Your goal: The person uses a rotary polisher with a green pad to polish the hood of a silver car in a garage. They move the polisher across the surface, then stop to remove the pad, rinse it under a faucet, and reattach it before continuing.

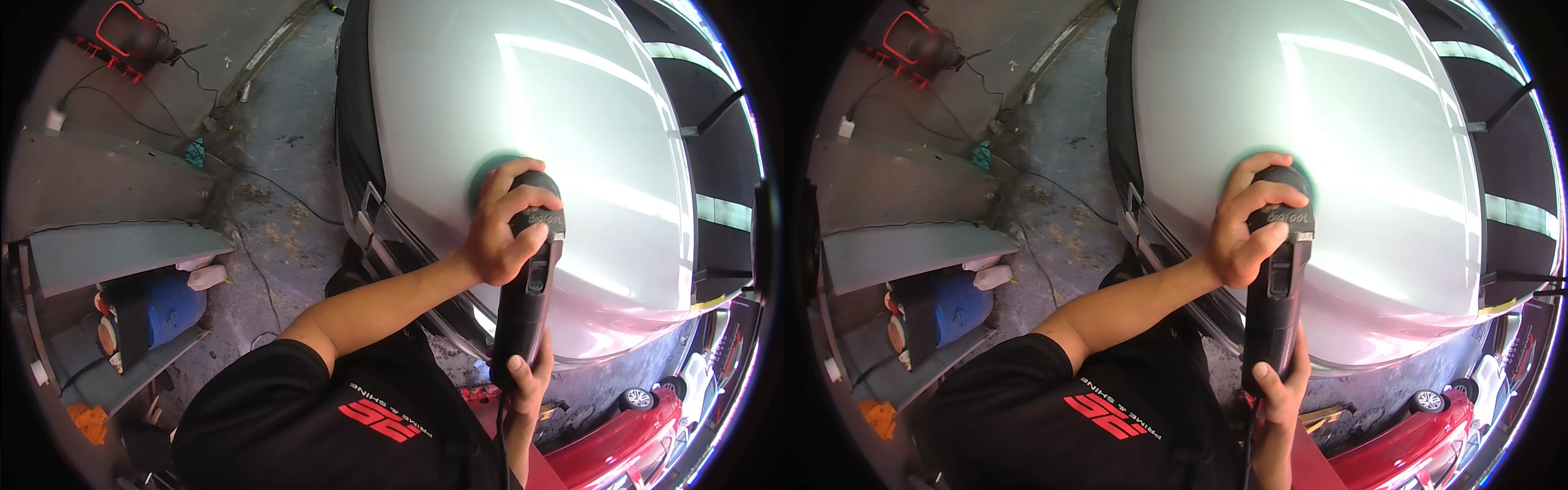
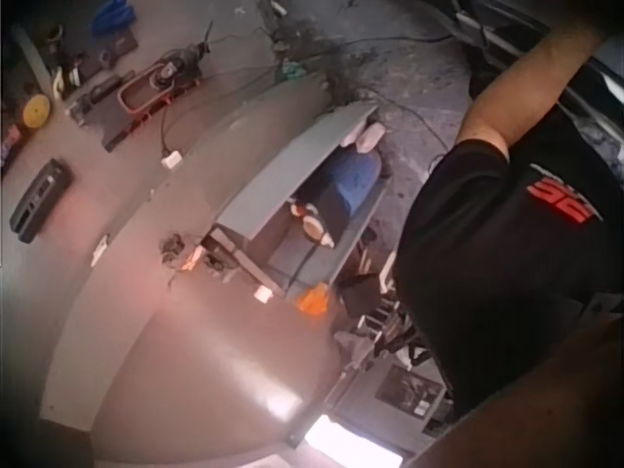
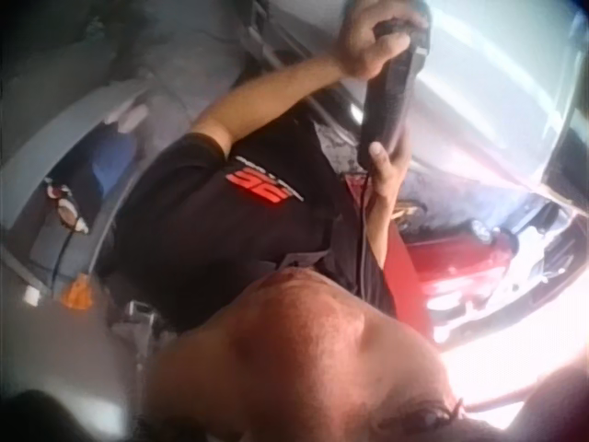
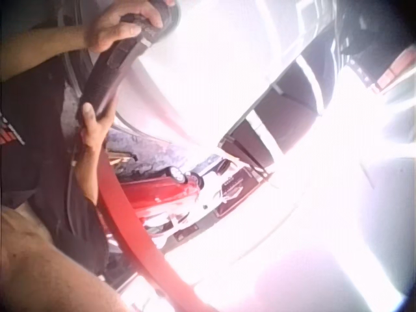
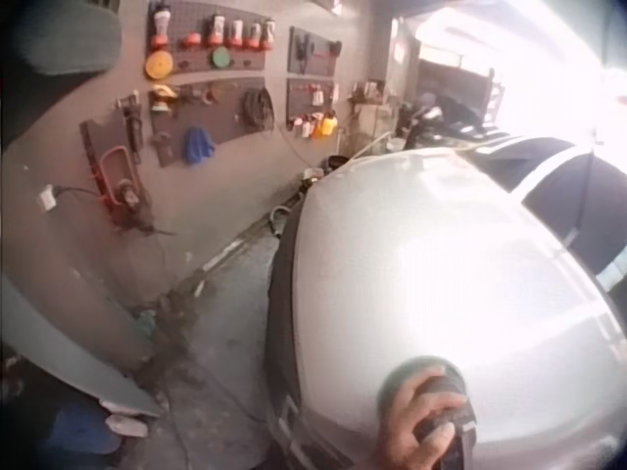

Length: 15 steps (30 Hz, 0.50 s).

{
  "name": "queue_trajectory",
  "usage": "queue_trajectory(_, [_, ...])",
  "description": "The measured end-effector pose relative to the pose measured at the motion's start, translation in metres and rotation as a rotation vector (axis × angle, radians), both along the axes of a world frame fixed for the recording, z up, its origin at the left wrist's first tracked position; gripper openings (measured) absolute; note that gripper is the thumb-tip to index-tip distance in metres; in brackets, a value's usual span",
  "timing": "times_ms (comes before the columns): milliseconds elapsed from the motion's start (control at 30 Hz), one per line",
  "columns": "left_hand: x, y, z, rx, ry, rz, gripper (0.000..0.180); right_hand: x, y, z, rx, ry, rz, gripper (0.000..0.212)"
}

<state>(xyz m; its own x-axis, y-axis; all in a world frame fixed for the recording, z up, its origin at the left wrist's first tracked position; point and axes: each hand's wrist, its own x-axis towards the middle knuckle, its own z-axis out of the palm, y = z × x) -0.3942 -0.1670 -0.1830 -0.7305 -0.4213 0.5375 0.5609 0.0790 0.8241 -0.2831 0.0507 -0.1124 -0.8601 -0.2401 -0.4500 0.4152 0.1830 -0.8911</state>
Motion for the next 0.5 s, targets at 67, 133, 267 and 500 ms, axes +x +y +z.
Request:
queue_trajectory(67, [0.008,-0.014,-0.004,0.046,-0.016,-0.027,0.037,0.001,-0.010,-0.002,-0.005,-0.009,0.018,0.109])
queue_trajectory(133, [0.020,-0.031,-0.012,0.041,-0.034,-0.031,0.039,0.003,-0.023,-0.005,0.012,-0.018,0.049,0.108])
queue_trajectory(267, [0.039,-0.072,-0.025,0.051,0.011,0.060,0.043,0.001,-0.060,-0.006,0.046,-0.031,0.125,0.108])
queue_trajectory(500, [0.030,-0.157,-0.045,0.144,-0.037,0.071,0.043,-0.024,-0.148,-0.006,0.103,-0.004,0.244,0.104])
